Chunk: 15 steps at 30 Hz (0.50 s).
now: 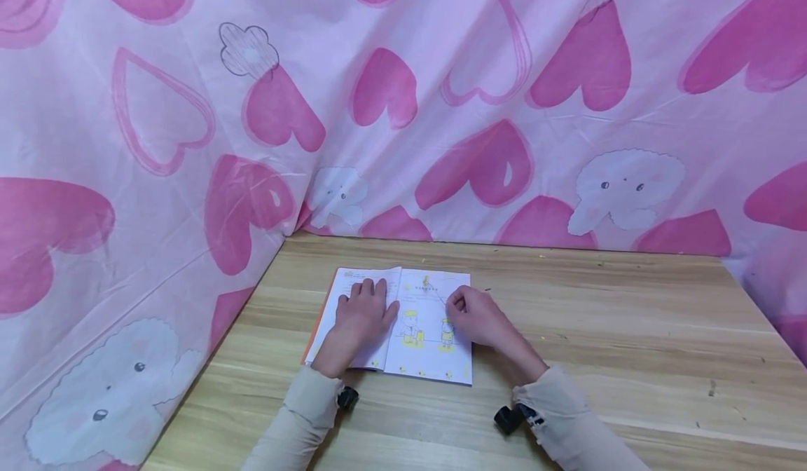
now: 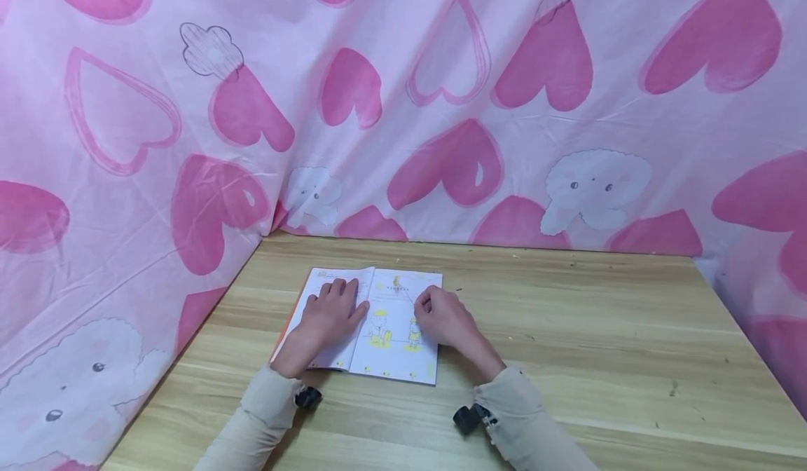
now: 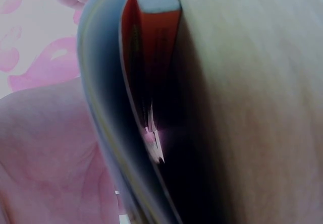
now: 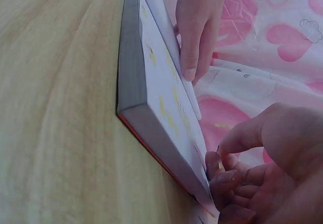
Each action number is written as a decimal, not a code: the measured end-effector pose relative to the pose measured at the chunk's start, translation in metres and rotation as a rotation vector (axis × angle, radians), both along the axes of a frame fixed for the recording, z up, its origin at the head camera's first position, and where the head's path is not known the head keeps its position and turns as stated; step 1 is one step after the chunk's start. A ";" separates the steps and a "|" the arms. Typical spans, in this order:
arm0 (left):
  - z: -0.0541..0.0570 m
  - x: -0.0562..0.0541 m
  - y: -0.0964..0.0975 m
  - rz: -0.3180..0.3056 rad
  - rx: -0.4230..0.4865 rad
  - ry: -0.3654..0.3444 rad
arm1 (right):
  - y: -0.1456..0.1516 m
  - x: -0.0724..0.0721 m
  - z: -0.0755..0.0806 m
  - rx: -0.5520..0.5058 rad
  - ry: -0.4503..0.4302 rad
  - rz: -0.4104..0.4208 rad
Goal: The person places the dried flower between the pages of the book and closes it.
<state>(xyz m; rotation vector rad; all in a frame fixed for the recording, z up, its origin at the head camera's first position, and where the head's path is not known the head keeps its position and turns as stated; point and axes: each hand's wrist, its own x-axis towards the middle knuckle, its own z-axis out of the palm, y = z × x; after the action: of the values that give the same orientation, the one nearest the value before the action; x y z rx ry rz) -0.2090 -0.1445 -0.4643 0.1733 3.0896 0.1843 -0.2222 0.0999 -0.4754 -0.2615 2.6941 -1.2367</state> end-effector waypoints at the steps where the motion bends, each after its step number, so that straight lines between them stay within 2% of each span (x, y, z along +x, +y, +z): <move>1: 0.000 0.000 0.000 0.000 0.000 -0.002 | 0.000 0.000 0.000 -0.007 -0.003 -0.002; 8: -0.001 -0.001 0.000 0.001 0.008 -0.003 | -0.001 -0.002 -0.003 -0.064 -0.003 0.008; 15: 0.000 -0.001 0.000 0.002 0.001 -0.003 | 0.001 -0.002 -0.003 -0.026 0.053 0.105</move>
<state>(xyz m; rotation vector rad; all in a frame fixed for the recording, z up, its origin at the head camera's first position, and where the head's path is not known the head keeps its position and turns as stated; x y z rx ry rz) -0.2097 -0.1440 -0.4644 0.1699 3.0873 0.1867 -0.2244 0.1007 -0.4782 -0.4389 2.6715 -1.2522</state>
